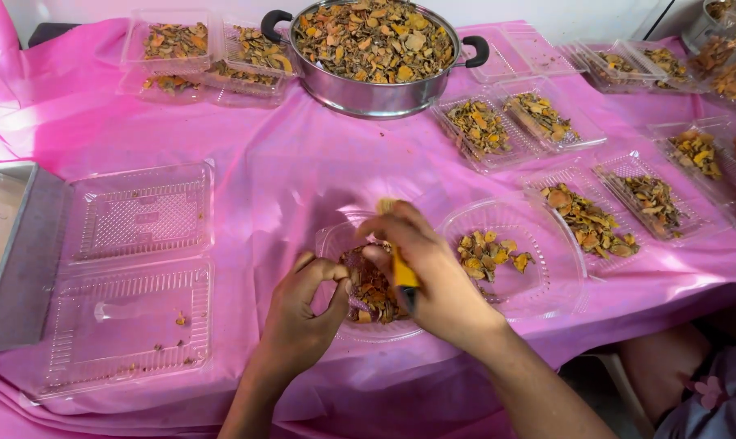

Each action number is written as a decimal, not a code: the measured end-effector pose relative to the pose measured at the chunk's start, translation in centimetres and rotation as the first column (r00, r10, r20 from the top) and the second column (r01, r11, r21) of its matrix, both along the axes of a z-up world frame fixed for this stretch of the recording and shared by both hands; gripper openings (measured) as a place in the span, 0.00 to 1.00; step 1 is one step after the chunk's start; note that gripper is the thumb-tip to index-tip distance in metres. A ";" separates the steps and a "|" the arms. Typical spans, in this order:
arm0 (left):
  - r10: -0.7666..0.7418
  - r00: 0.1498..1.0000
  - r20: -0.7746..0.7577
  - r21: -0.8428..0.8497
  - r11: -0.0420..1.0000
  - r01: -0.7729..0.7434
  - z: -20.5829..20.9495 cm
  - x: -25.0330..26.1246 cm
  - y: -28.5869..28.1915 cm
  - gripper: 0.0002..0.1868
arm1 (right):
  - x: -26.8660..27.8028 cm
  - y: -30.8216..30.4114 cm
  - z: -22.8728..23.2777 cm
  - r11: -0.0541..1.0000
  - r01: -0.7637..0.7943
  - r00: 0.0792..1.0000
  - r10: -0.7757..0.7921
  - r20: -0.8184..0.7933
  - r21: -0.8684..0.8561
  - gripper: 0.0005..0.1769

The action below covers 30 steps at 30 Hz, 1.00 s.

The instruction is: Sorting and packing dried tea leaves into small plastic containers using a brush and hands

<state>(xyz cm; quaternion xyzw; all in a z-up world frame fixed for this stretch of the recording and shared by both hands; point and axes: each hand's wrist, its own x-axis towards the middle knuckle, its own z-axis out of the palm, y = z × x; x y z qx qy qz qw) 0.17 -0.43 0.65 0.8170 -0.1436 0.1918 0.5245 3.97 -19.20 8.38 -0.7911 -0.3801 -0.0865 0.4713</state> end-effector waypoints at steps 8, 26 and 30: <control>0.053 0.998 0.025 -0.095 0.994 -0.051 -0.1 0.4 0.4 0.04 | -3.7 0.1 -1.5 0.918 0.291 0.956 -0.272 -0.107 0.270 0.09; 0.123 0.992 0.033 -0.129 0.985 -0.117 0.1 0.0 0.4 0.07 | -6.5 1.0 -2.1 0.930 0.161 0.973 -0.094 -0.210 0.331 0.02; 0.103 0.995 0.005 -0.187 0.977 -0.100 -0.6 0.1 0.5 0.07 | -6.2 1.4 -1.9 0.944 -0.024 0.983 0.083 -0.167 0.329 0.07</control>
